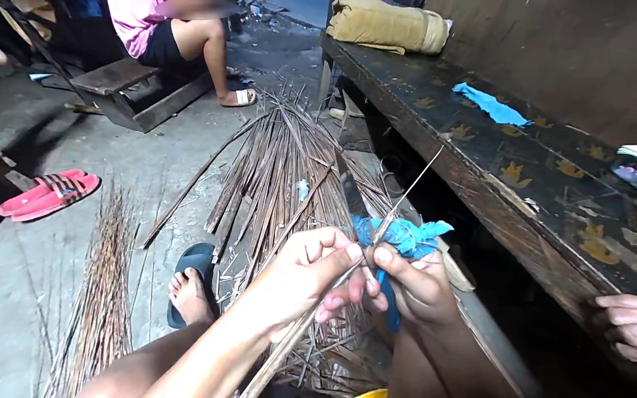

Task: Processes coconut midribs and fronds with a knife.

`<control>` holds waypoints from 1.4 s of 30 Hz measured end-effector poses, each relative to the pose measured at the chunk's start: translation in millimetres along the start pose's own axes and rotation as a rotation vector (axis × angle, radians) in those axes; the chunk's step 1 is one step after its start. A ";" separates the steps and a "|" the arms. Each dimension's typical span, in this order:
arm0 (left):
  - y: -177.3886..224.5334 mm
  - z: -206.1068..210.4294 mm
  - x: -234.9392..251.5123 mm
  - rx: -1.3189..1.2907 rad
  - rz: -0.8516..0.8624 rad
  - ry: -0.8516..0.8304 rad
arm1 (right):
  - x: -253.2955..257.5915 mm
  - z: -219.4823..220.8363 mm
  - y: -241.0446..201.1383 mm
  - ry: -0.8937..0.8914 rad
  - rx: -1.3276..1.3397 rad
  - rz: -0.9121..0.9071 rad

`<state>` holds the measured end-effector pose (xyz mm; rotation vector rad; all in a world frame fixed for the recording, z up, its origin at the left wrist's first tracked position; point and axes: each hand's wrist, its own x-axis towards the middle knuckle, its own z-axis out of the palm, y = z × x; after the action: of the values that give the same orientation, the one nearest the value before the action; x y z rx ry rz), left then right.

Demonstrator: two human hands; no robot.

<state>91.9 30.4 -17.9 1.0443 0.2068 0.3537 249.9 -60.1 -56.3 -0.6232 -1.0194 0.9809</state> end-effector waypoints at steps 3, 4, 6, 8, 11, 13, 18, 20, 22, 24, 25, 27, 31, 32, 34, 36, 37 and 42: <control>4.5 -0.1 -2.8 0.018 -0.020 0.030 | 3.6 -0.9 0.1 0.068 -0.039 -0.010; 7.5 -0.6 -6.0 0.016 -0.031 0.033 | 6.2 -4.5 -2.8 0.147 -0.084 -0.031; 14.0 -3.1 -16.4 0.025 -0.037 0.026 | 14.4 -22.3 -15.1 0.369 -0.183 -0.079; 16.0 -6.7 -22.0 0.044 -0.016 0.043 | 12.8 -38.9 -23.7 0.364 -0.248 -0.109; 10.7 -5.0 -21.2 0.038 -0.027 0.156 | 2.7 -10.4 -13.9 0.085 -0.153 0.027; 8.2 -3.7 -20.9 0.039 -0.021 0.171 | -1.8 10.0 -5.0 -0.023 -0.073 0.137; 10.4 -8.1 -27.4 -0.056 -0.141 0.027 | -6.5 17.0 1.6 -0.117 0.070 0.256; 9.3 -5.9 -30.5 -0.127 -0.192 0.014 | -7.4 19.8 1.4 -0.109 0.096 0.222; 6.5 -5.7 -31.8 -0.157 -0.198 0.015 | -7.4 23.7 0.1 -0.053 0.078 0.171; 5.6 -4.8 -32.3 -0.173 -0.188 0.027 | -6.8 26.0 0.0 0.016 0.052 0.137; 6.2 -4.6 -32.2 -0.180 -0.184 0.035 | -5.0 26.4 -0.1 0.050 0.045 0.122; 8.0 -5.4 -34.1 -0.172 -0.179 0.025 | 1.4 22.9 -2.9 0.126 -0.008 0.070; 11.3 -11.7 -43.6 -0.158 -0.151 -0.027 | 5.1 0.0 -16.3 0.278 -0.075 -0.017; 11.9 -11.5 -43.8 -0.153 -0.143 0.010 | 1.5 0.2 -16.2 0.211 -0.068 -0.004; 12.4 -7.7 -43.5 -0.117 -0.139 0.102 | -6.3 11.7 -11.0 0.035 -0.036 0.091; 12.3 -0.5 -43.7 -0.071 -0.110 0.161 | -10.3 25.0 -5.3 -0.059 0.014 0.201; 11.9 3.3 -43.4 -0.035 -0.075 0.172 | -9.9 27.8 -3.5 -0.083 0.032 0.238; -6.9 1.8 -56.4 0.136 0.018 0.194 | 3.0 21.4 -9.1 -0.165 -0.004 0.346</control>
<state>41.6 4.3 -23.0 1.1463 0.4002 0.4634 234.4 -61.6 -38.7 -0.7464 -1.0792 1.3513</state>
